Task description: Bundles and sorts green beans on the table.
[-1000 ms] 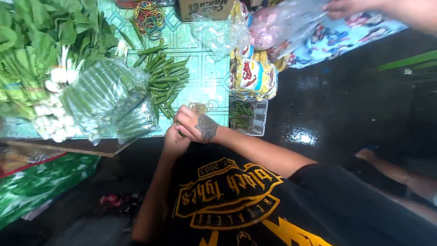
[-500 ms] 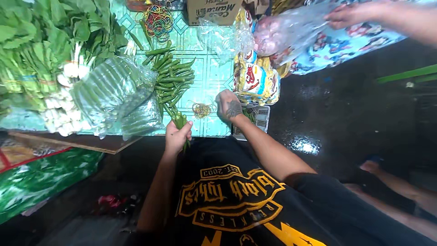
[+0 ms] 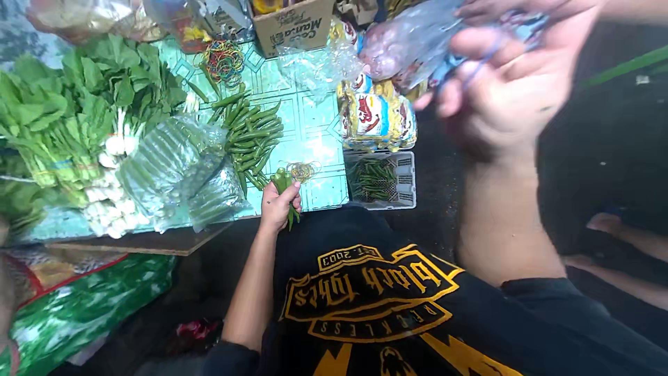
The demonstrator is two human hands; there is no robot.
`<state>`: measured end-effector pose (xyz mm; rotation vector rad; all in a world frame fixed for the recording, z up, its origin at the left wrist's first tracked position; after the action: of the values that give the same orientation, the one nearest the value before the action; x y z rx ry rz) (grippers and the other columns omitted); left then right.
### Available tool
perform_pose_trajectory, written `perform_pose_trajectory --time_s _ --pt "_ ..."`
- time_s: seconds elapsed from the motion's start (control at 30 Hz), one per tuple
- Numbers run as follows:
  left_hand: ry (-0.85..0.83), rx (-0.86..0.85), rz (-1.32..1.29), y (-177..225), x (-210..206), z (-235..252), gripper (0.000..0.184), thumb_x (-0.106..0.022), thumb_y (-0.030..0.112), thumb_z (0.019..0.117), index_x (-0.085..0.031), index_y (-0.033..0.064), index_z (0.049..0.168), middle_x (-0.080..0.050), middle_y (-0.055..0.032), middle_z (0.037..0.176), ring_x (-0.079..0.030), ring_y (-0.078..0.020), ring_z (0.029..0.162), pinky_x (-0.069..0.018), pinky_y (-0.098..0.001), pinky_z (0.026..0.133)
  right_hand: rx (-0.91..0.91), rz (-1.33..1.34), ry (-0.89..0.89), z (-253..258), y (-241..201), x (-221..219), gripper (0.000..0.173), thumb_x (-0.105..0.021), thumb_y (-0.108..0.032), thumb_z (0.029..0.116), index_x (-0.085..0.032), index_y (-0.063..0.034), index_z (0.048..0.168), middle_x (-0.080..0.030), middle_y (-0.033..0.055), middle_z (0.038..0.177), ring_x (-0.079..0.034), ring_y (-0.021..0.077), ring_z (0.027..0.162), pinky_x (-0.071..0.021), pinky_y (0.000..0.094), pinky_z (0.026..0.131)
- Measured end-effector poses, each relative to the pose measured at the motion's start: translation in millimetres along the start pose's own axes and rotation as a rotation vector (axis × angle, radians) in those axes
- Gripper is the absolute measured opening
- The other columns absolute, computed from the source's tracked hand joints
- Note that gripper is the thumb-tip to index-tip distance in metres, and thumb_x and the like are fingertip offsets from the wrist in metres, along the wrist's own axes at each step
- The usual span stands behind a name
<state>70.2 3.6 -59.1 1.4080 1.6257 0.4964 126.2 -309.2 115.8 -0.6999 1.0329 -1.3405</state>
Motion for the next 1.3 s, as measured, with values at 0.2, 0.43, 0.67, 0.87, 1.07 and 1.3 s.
perform_pose_trajectory --time_s 0.2,0.43,0.67,0.87,1.07,1.3 --pt "-0.094 -0.112 0.227 2 -36 10 0.010 -0.059 0.012 0.0936 -0.060 0.0049 0.100 -0.056 -0.0033 0.060 -0.053 -0.0131 0.047 -0.0496 -0.0290 0.047 -0.198 -0.472 -0.403 -62 70 -15 0.108 -0.090 -0.048 0.0583 -0.036 -0.0082 0.143 -0.069 0.0058 0.127 -0.066 0.0204 0.119 -0.0571 0.0446 0.100" --pt "-0.113 -0.340 1.076 14 -80 3 0.040 -0.078 0.035 0.0831 -0.066 0.0070 0.110 -0.070 -0.0029 0.083 -0.069 -0.0133 0.074 -0.0607 -0.0418 0.070 -0.208 -0.881 -0.914 -51 60 -57 0.121 -0.086 -0.054 0.0497 -0.034 -0.0298 0.156 -0.070 0.0023 0.116 -0.068 0.0275 0.103 -0.0468 0.0735 0.090" --pt "-0.214 -0.118 0.059 -3 -91 -7 0.015 -0.067 0.000 0.0874 -0.060 0.0046 0.100 -0.060 -0.0059 0.067 -0.056 -0.0124 0.050 -0.0506 -0.0273 0.047 -0.417 -0.256 -0.863 -86 80 7 0.065 -0.088 -0.028 0.0729 -0.055 -0.0083 0.126 -0.073 -0.0003 0.079 -0.071 0.0127 0.069 -0.0630 0.0360 0.069" --pt "-0.252 -0.237 -0.319 -11 -115 -11 0.019 -0.074 0.005 0.0873 -0.062 0.0075 0.103 -0.063 -0.0076 0.074 -0.061 -0.0164 0.060 -0.0555 -0.0333 0.060 -0.586 0.860 -0.157 -146 93 1 0.049 -0.069 -0.036 0.0978 -0.050 -0.0301 0.143 -0.061 0.0097 0.142 -0.058 0.0315 0.130 -0.0466 0.0522 0.110" --pt "0.050 -0.587 1.066 10 -131 -14 0.034 -0.076 0.026 0.0822 -0.070 0.0119 0.113 -0.072 0.0000 0.092 -0.070 -0.0121 0.080 -0.0614 -0.0398 0.071 -0.353 0.344 -0.369 -112 77 -12 0.105 -0.083 -0.016 0.0759 -0.017 -0.0086 0.156 -0.065 0.0156 0.126 -0.067 0.0282 0.111 -0.0589 0.0446 0.093" --pt "0.114 -0.303 1.539 27 -153 -21 0.050 -0.078 0.027 0.0785 -0.062 0.0091 0.122 -0.071 -0.0103 0.093 -0.070 -0.0300 0.079 -0.0577 -0.0559 0.067 -0.227 -0.081 -0.346 -112 74 17 0.071 -0.075 -0.020 0.0706 -0.051 -0.0057 0.136 -0.056 0.0108 0.129 -0.061 0.0177 0.108 -0.0570 0.0377 0.090"
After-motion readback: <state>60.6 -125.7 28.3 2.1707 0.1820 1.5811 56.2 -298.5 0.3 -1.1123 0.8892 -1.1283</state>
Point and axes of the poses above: each hand's wrist, its own z-axis towards the middle knuckle, its own x-axis out of the back of the hand, y = z × x, the point moved 2 cm from there along z, towards the middle knuckle
